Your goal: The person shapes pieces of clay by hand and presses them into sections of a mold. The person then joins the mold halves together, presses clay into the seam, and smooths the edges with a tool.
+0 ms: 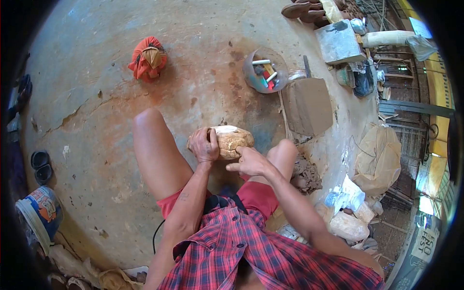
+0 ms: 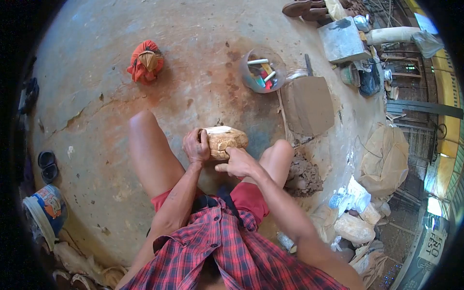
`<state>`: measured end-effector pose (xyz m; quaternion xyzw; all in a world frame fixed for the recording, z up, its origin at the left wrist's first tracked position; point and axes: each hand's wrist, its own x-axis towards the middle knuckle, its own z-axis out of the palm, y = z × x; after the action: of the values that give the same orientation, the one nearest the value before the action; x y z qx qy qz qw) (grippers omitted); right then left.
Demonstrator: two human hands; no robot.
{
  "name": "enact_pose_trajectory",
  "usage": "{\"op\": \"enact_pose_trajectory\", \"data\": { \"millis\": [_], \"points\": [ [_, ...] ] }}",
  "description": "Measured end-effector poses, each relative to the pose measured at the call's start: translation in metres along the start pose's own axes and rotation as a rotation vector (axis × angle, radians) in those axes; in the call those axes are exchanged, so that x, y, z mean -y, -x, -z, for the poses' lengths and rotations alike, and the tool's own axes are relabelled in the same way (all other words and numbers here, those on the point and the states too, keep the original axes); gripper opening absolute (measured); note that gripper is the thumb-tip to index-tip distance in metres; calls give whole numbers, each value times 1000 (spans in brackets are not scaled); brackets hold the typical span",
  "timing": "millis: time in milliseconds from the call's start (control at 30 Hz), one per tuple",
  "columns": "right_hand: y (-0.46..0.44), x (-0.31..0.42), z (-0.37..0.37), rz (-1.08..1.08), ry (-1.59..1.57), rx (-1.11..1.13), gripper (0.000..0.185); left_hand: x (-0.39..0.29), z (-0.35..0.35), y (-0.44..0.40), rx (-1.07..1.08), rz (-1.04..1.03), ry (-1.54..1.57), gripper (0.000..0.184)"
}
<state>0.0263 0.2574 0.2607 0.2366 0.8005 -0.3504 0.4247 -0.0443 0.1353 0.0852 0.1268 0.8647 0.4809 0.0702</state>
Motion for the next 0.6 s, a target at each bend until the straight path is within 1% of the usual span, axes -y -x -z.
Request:
{"op": "enact_pose_trajectory", "data": {
  "millis": [67,100,133,200,267,333,367,433,467,533,567,600],
  "points": [
    [4,2,-18,-130,-399,-206,64,0,0,-1,14,-7,6,24],
    [1,1,-25,-123,-489,-250,60,0,0,-1,-5,-7,12,24],
    [-2,2,-28,-131,-497,-251,60,-2,0,0,-23,-7,20,24],
    [-7,4,-33,-127,-574,-314,50,-5,3,3,17,14,28,24],
    [-6,4,-32,-129,-563,-362,52,-8,4,-3,34,22,40,25],
    [-8,0,-35,-126,-377,-395,49,-9,4,-1,22,40,20,25],
    [-10,-2,-40,-130,-381,-393,49,-7,4,2,28,41,18,25],
    [-15,-5,-44,-91,-417,-468,48,-5,1,1,5,33,21,25],
    [-15,-7,-45,-84,-412,-473,48,-6,-2,2,-3,28,25,25],
    [-14,-1,-45,-85,-633,-446,48,-6,1,1,12,52,-1,25],
    [-8,1,-35,-132,-595,-375,50,-6,1,1,37,55,-13,26],
    [-7,1,-38,-127,-605,-386,50,-4,1,1,40,40,-14,26]
  ]
}}
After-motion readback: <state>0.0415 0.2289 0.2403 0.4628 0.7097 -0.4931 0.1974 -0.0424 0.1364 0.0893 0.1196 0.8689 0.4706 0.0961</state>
